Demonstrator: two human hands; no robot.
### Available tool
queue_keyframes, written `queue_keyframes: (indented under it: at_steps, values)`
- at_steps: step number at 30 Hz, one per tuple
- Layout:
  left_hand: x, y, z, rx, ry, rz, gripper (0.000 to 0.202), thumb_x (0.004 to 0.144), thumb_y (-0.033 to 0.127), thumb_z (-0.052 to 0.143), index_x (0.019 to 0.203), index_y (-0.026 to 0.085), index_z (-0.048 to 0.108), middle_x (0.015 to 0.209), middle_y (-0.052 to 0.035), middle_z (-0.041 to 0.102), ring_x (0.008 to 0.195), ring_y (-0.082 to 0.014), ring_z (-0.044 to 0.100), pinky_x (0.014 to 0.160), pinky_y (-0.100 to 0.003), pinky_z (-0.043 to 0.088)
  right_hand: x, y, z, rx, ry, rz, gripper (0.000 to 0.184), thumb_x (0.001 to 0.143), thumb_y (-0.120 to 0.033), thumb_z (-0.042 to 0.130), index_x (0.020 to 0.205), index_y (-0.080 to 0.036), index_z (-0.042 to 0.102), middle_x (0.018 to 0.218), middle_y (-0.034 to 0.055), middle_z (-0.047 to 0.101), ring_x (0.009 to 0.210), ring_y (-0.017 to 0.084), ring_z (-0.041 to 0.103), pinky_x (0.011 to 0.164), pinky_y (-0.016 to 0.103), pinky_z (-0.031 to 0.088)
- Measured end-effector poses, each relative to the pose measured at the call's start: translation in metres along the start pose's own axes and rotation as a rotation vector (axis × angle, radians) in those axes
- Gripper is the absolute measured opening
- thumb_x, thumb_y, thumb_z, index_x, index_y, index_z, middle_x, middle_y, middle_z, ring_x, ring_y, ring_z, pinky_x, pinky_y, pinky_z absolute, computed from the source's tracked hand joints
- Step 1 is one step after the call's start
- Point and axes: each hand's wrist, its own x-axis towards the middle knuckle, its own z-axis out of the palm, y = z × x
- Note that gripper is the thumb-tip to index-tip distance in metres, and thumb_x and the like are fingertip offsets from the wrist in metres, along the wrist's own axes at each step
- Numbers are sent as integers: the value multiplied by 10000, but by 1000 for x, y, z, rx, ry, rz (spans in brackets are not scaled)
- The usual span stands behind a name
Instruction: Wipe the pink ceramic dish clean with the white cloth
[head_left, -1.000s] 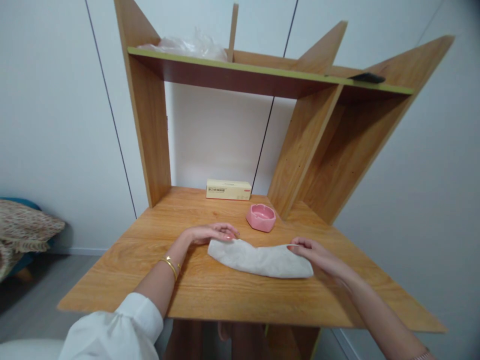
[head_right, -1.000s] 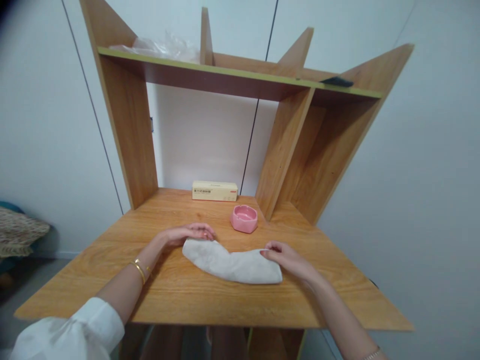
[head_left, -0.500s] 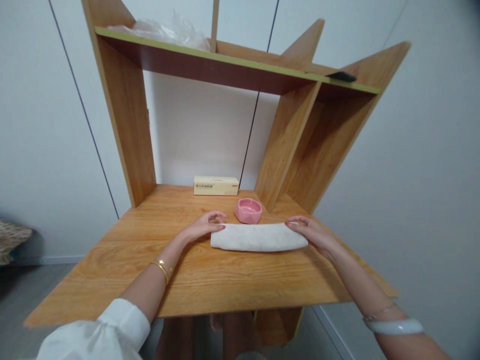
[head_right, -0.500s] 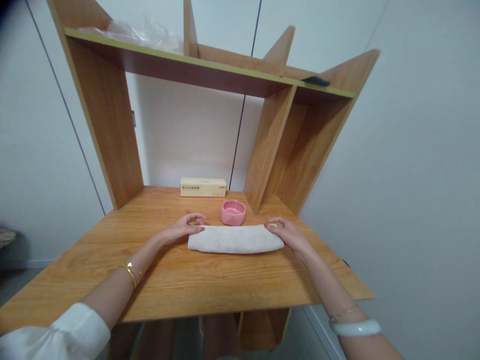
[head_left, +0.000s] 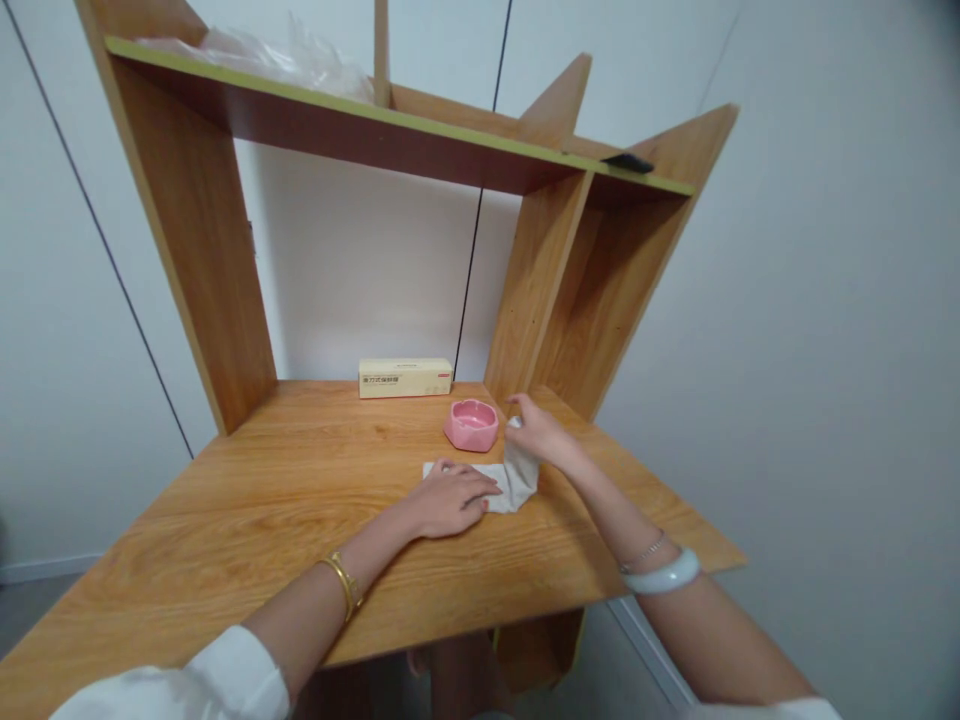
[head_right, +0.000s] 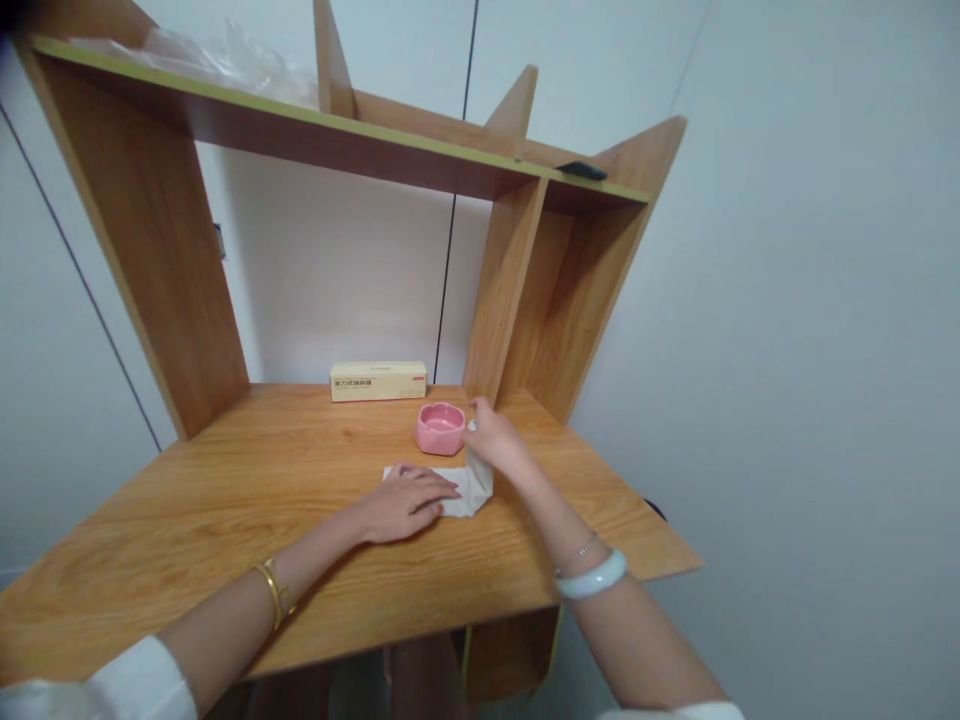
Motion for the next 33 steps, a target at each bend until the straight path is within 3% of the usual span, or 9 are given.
queue_keyframes:
  at_steps: [3, 7, 10, 14, 18, 21, 23, 27, 33]
  values:
    - [-3, -22, -17, 81, 206, -206, 325, 716, 124, 415, 891, 237, 665, 1038, -35, 677, 1019, -220, 541, 927, -376, 303, -6, -32, 31, 124, -62, -88, 485, 745, -159, 584, 1203, -149, 427, 1016, 86, 617, 847, 169, 588, 706, 245, 430]
    - [-11, -59, -41, 101, 484, -477, 205, 712, 148, 410, 674, 191, 607, 810, -63, 674, 844, -213, 580, 796, -322, 390, -19, -54, 60, 265, -375, -118, 416, 863, -289, 465, 1238, -129, 379, 813, 51, 624, 585, 145, 566, 555, 262, 437]
    - [-16, -75, -47, 25, 565, -531, 172, 710, 154, 421, 620, 190, 564, 711, -52, 650, 745, -191, 581, 719, -288, 406, -34, -52, 59, 114, -300, -294, 308, 843, -318, 516, 1102, -152, 503, 900, 80, 630, 806, 194, 585, 701, 298, 443]
    - [-15, -76, -44, -12, 582, -529, 162, 692, 142, 434, 586, 197, 543, 637, -28, 621, 681, -174, 561, 655, -264, 388, -55, -32, 52, -289, -253, -487, 241, 775, -181, 564, 1016, -175, 568, 1101, 124, 592, 1037, 272, 506, 858, 380, 378]
    - [-14, -72, -42, -15, 565, -525, 170, 677, 131, 443, 572, 204, 554, 600, -18, 606, 680, -177, 552, 637, -260, 371, -58, -12, 47, -439, -275, -460, 344, 754, -20, 434, 1016, -187, 583, 1049, 115, 618, 996, 247, 530, 832, 359, 370]
    - [-15, -72, -41, -20, 549, -534, 176, 682, 130, 443, 573, 205, 560, 588, -20, 599, 683, -180, 555, 638, -262, 372, -44, -7, 37, -359, -357, -428, 242, 718, -153, 581, 954, -200, 611, 968, 82, 645, 928, 247, 562, 782, 326, 388]
    - [-16, -74, -41, -23, 543, -539, 177, 691, 133, 441, 575, 203, 556, 587, -21, 597, 672, -177, 556, 637, -264, 375, -29, -10, 32, -277, -334, -404, 235, 727, -280, 620, 943, -188, 617, 972, 84, 647, 906, 242, 575, 767, 316, 399]
    - [-18, -75, -42, -24, 544, -541, 175, 704, 134, 438, 587, 201, 550, 603, -23, 605, 652, -175, 558, 640, -271, 383, 1, -13, 37, -176, -66, -334, 354, 843, -294, 484, 1146, -119, 535, 1190, 148, 570, 1063, 234, 534, 846, 313, 387]
    - [-19, -76, -42, -18, 544, -531, 161, 706, 122, 446, 607, 193, 553, 653, -29, 631, 671, -171, 574, 658, -270, 395, 14, -4, 44, -263, -152, -266, 342, 894, -361, 421, 955, -94, 626, 1024, 177, 644, 946, 252, 591, 805, 336, 409]
